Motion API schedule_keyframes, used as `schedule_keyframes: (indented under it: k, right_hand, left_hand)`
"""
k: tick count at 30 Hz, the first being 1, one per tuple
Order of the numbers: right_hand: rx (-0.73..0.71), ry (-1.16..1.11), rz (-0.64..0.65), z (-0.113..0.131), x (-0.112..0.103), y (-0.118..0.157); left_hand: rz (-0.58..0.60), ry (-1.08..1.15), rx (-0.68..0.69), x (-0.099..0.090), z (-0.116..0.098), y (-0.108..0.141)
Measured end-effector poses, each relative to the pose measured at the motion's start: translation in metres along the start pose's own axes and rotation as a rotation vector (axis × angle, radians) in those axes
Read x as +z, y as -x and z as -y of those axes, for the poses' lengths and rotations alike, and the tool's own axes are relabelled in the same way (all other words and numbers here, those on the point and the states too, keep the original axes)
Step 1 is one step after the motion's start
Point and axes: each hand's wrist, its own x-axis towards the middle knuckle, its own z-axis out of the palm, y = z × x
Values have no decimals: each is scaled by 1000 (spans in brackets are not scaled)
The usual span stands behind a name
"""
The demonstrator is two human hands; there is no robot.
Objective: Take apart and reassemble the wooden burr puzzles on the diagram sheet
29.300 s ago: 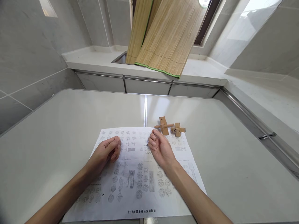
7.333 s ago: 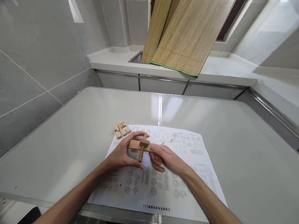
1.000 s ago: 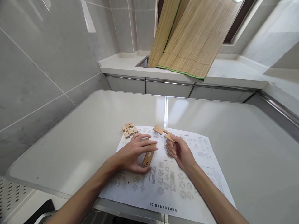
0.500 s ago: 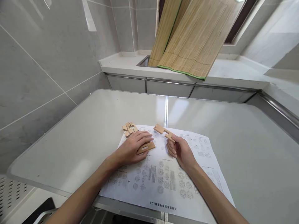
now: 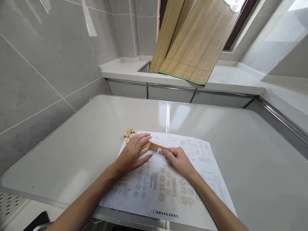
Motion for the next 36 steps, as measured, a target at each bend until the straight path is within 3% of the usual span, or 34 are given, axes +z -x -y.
schedule_keyframes:
  k: [4, 10, 24, 36]
  right_hand:
    - [-41, 138, 93, 8, 1, 2]
    - [-100, 315, -80, 9, 4, 0]
    - [-251, 636, -183, 2, 21, 1]
    - [-304, 635, -130, 1, 18, 2]
  left_hand:
    - [3, -7, 77, 1, -2, -2]
    - [-40, -92, 106, 4, -5, -2]
    - [86, -126, 49, 2, -4, -3]
    - [91, -88, -32, -1, -3, -4]
